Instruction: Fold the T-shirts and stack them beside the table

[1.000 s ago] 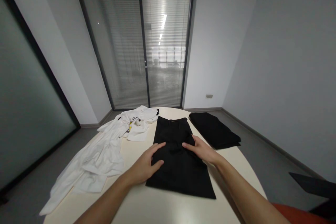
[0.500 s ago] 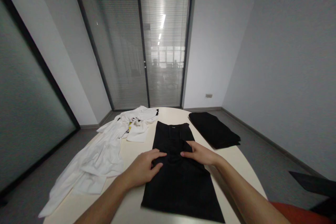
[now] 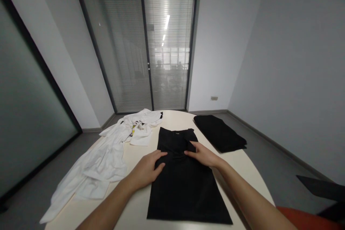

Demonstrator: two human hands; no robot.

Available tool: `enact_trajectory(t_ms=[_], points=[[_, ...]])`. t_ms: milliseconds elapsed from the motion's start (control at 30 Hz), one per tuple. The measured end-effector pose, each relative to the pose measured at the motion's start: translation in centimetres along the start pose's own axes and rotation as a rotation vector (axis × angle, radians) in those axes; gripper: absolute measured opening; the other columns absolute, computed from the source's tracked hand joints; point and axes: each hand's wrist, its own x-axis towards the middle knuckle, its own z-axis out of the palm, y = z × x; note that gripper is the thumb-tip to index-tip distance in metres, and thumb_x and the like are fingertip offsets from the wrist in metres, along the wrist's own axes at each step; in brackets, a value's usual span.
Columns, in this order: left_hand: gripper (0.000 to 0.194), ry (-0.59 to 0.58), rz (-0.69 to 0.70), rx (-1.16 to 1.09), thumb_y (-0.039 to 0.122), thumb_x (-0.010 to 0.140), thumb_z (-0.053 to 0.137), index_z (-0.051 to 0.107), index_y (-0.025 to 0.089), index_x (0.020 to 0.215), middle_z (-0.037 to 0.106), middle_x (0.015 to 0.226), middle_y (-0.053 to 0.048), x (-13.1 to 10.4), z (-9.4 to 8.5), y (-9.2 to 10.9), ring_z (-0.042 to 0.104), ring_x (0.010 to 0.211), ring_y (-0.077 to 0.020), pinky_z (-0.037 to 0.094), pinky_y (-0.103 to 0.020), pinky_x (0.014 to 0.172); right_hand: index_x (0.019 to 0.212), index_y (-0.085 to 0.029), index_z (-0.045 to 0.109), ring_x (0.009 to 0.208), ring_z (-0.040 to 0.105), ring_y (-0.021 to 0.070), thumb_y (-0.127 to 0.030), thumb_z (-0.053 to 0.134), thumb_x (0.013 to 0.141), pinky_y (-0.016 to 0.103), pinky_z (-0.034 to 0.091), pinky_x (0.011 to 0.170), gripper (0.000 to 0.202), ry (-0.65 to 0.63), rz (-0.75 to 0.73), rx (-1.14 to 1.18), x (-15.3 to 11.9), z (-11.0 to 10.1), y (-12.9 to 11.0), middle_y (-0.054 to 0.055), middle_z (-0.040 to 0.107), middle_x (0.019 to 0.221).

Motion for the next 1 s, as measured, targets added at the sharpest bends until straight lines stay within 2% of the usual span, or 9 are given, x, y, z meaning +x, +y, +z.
enact_trajectory(t_ms=[100, 167, 300, 433, 567, 700, 800, 900, 1000], points=[[0.032, 0.019, 0.046, -0.006, 0.026, 0.095, 0.051, 0.066, 0.027, 0.122, 0.07, 0.114, -0.004, 0.0, -1.0, 1.2, 0.067, 0.104, -0.0196, 0.051, -0.031, 0.094, 0.116, -0.019, 0.069, 0.1, 0.068, 0.0279, -0.054, 0.069, 0.084, 0.043, 0.053, 0.094, 0.047, -0.038, 0.016, 0.03, -0.6, -0.3, -0.6, 0.005, 0.074, 0.108], [0.033, 0.076, 0.039, -0.002, 0.027, 0.096, 0.049, 0.065, 0.027, 0.125, 0.068, 0.119, -0.005, 0.1, -1.1, 1.3, 0.065, 0.109, -0.02, 0.051, -0.031, 0.095, 0.117, -0.019, 0.069, 0.104, 0.067, 0.0283, -0.054, 0.068, 0.084, 0.043, 0.053, 0.095, 0.048, 0.035, -0.031, 0.034, -0.6, -0.3, -0.8, 0.006, 0.073, 0.111], [0.044, 0.12, -0.015, 0.003, 0.03, 0.096, 0.05, 0.053, 0.026, 0.14, 0.057, 0.141, -0.008, 0.1, 0.1, -0.3, 0.057, 0.127, -0.0227, 0.045, -0.037, 0.108, 0.118, -0.019, 0.068, 0.111, 0.064, 0.0289, -0.054, 0.066, 0.086, 0.044, 0.047, 0.104, 0.048, 0.213, -0.135, -0.017, 0.2, 0.2, -0.5, 0.008, 0.071, 0.117], [0.049, 0.087, -0.021, 0.039, 0.029, 0.094, 0.054, 0.052, 0.024, 0.142, 0.055, 0.145, -0.009, 0.1, 1.2, -1.5, 0.053, 0.133, -0.0248, 0.04, -0.042, 0.113, 0.115, -0.018, 0.069, 0.111, 0.064, 0.0289, -0.056, 0.066, 0.085, 0.045, 0.046, 0.105, 0.048, 0.148, -0.096, -0.022, 0.8, 0.6, 0.0, 0.008, 0.072, 0.116], [0.033, 0.064, -0.047, 0.011, 0.029, 0.094, 0.052, 0.066, 0.026, 0.123, 0.07, 0.12, -0.005, 0.3, 0.5, -0.6, 0.068, 0.102, -0.0205, 0.051, -0.032, 0.092, 0.113, -0.018, 0.07, 0.103, 0.067, 0.0278, -0.056, 0.07, 0.082, 0.046, 0.052, 0.098, 0.049, 0.02, -0.004, 0.057, 0.3, 0.4, 0.3, 0.007, 0.074, 0.11], [0.022, 0.044, -0.089, -0.031, 0.029, 0.092, 0.054, 0.071, 0.025, 0.105, 0.072, 0.093, 0.0, 0.3, 0.0, 0.1, 0.061, 0.066, -0.0143, 0.048, -0.026, 0.067, 0.114, -0.018, 0.07, 0.101, 0.068, 0.0274, -0.055, 0.072, 0.081, 0.045, 0.054, 0.094, 0.049, -0.084, 0.046, 0.098, -0.4, 0.1, 0.4, 0.006, 0.074, 0.107], [0.03, 0.088, -0.089, -0.053, 0.028, 0.091, 0.054, 0.067, 0.025, 0.118, 0.07, 0.112, -0.003, 0.3, 0.2, -0.2, 0.061, 0.07, -0.0137, 0.05, -0.027, 0.072, 0.115, -0.018, 0.068, 0.104, 0.067, 0.0274, -0.055, 0.07, 0.083, 0.044, 0.053, 0.096, 0.049, -0.017, 0.009, 0.106, -0.3, 0.1, 0.6, 0.006, 0.073, 0.11], [0.044, 0.135, -0.099, -0.057, 0.028, 0.093, 0.051, 0.056, 0.025, 0.137, 0.057, 0.14, -0.009, 0.4, 0.7, -0.8, 0.064, 0.077, -0.0139, 0.052, -0.032, 0.085, 0.117, -0.019, 0.067, 0.108, 0.065, 0.0279, -0.055, 0.069, 0.084, 0.044, 0.05, 0.1, 0.049, 0.107, -0.06, 0.065, 0.2, 0.1, 0.8, 0.007, 0.072, 0.113], [0.049, 0.142, -0.113, -0.028, 0.026, 0.093, 0.05, 0.052, 0.023, 0.142, 0.052, 0.146, -0.012, 0.4, 1.4, -1.4, 0.065, 0.101, -0.0201, 0.05, -0.038, 0.097, 0.119, -0.019, 0.067, 0.111, 0.064, 0.0279, -0.056, 0.066, 0.086, 0.045, 0.046, 0.106, 0.049, 0.132, -0.08, -0.021, 0.6, 0.0, 1.1, 0.007, 0.071, 0.117]])
